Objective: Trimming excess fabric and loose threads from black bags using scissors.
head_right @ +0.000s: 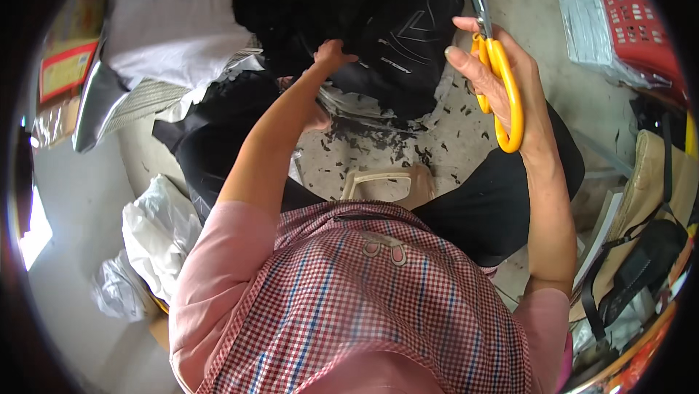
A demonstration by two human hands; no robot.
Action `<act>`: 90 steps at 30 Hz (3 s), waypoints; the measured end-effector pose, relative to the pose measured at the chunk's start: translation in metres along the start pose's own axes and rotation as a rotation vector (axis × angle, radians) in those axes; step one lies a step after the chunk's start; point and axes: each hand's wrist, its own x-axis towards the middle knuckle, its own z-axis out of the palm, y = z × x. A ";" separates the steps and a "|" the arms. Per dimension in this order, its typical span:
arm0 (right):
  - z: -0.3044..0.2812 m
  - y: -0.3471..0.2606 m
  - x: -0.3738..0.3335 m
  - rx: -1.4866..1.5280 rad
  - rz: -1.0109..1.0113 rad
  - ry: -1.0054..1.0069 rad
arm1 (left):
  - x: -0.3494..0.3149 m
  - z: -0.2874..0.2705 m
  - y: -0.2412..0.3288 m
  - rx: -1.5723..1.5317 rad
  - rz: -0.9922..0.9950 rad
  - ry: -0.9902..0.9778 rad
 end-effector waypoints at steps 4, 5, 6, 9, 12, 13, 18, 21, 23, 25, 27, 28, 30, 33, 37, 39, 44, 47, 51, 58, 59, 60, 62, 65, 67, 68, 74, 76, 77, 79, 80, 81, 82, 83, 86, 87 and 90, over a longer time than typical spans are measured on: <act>0.003 0.005 0.003 -0.006 -0.014 0.017 | -0.001 0.025 0.011 -0.343 -0.081 -0.001; 0.003 0.005 0.003 -0.006 -0.035 0.010 | -0.001 0.027 0.010 -0.457 -0.123 0.013; 0.003 0.005 0.005 -0.006 -0.040 0.018 | 0.000 0.021 0.012 -0.455 -0.116 0.017; 0.004 0.009 0.008 -0.079 -0.058 -0.011 | -0.002 -0.011 0.024 -0.583 0.159 0.011; 0.006 0.011 0.008 -0.127 -0.105 0.000 | -0.015 -0.082 0.042 -0.552 0.428 0.021; 0.006 0.014 0.010 -0.149 -0.130 0.020 | -0.021 -0.110 0.051 -0.550 0.430 0.040; 0.004 0.025 0.004 -0.071 -0.143 0.100 | -0.108 -0.266 0.073 -0.889 0.356 -0.181; 0.017 0.023 -0.002 0.063 -0.077 0.140 | -0.179 -0.328 0.048 -1.170 0.414 0.018; 0.033 0.018 -0.016 0.067 -0.084 0.140 | -0.234 -0.356 0.027 -1.173 0.281 0.215; 0.055 0.016 -0.034 0.275 0.057 0.069 | -0.287 -0.360 -0.003 -1.392 0.300 0.420; 0.086 0.010 -0.053 0.349 0.012 0.007 | -0.335 -0.354 -0.021 -1.549 0.171 0.729; 0.098 0.008 -0.062 0.425 0.040 -0.053 | -0.352 -0.346 -0.046 -1.518 0.044 0.803; 0.124 0.019 -0.079 0.588 0.136 -0.165 | -0.384 -0.317 -0.077 -1.588 0.080 0.806; 0.157 0.009 -0.109 0.631 0.180 -0.299 | -0.437 -0.251 -0.081 -1.762 -0.170 0.830; 0.177 0.005 -0.119 0.395 0.099 -0.354 | -0.479 -0.181 -0.027 -1.808 -0.270 0.536; 0.173 0.020 -0.110 0.318 0.056 -0.261 | -0.495 -0.198 -0.024 -1.468 -0.330 0.020; 0.158 0.031 -0.094 0.164 0.010 -0.128 | -0.473 -0.239 -0.095 -0.841 0.675 -0.215; 0.150 0.041 -0.090 0.149 -0.003 -0.047 | -0.432 -0.262 -0.136 -1.347 0.279 0.090; 0.147 0.026 -0.087 0.072 0.029 -0.042 | -0.299 -0.122 -0.219 -1.053 -0.025 0.373; 0.125 -0.018 -0.066 -0.095 -0.091 -0.064 | -0.319 -0.142 -0.165 -2.007 -0.489 -0.103; 0.130 -0.033 -0.060 -0.128 -0.147 -0.078 | -0.329 -0.146 -0.183 -2.056 -0.421 0.053; 0.138 -0.044 -0.051 -0.156 -0.204 -0.091 | -0.341 -0.150 -0.205 -2.092 -0.352 0.213; 0.157 -0.061 -0.021 -0.178 -0.614 -0.093 | -0.358 -0.164 -0.237 -2.122 -0.183 0.497; 0.215 -0.126 0.006 -0.250 -0.792 -0.233 | -0.412 -0.198 -0.270 -1.941 -0.243 0.888; 0.257 -0.167 0.018 -0.248 -0.754 -0.369 | -0.444 -0.201 -0.293 -1.942 -0.283 0.995; 0.277 -0.176 0.024 -0.089 -0.702 -0.431 | -0.453 -0.193 -0.307 -1.922 -0.403 1.106; 0.306 -0.166 0.032 0.172 -0.477 -0.480 | -0.453 -0.095 -0.335 -1.681 -0.802 1.452; 0.272 -0.136 0.023 0.052 -0.491 -0.516 | -0.433 -0.049 -0.340 -1.588 -0.918 1.486; 0.258 -0.119 0.020 0.041 -0.413 -0.502 | -0.428 -0.021 -0.348 -1.523 -0.988 1.524; 0.230 -0.086 0.016 0.057 -0.268 -0.425 | -0.433 0.020 -0.369 -1.364 -1.132 1.616; 0.211 -0.068 0.016 0.058 -0.219 -0.368 | -0.431 0.029 -0.376 -1.294 -1.193 1.645; 0.192 -0.052 0.016 0.039 -0.168 -0.298 | -0.428 0.030 -0.375 -1.297 -1.193 1.639; 0.172 -0.039 0.014 0.019 -0.118 -0.225 | -0.426 0.026 -0.373 -1.156 -1.276 1.560; 0.153 -0.027 0.013 0.014 -0.117 -0.214 | -0.423 0.019 -0.369 -1.016 -1.346 1.476; 0.119 -0.002 0.009 0.018 -0.038 -0.090 | -0.431 -0.005 -0.353 -0.588 -1.475 1.214; 0.112 0.002 0.006 0.038 0.001 -0.060 | -0.433 -0.011 -0.348 -0.451 -1.477 1.118; 0.105 0.005 -0.001 0.088 0.007 -0.027 | -0.442 -0.017 -0.329 0.171 -1.304 0.876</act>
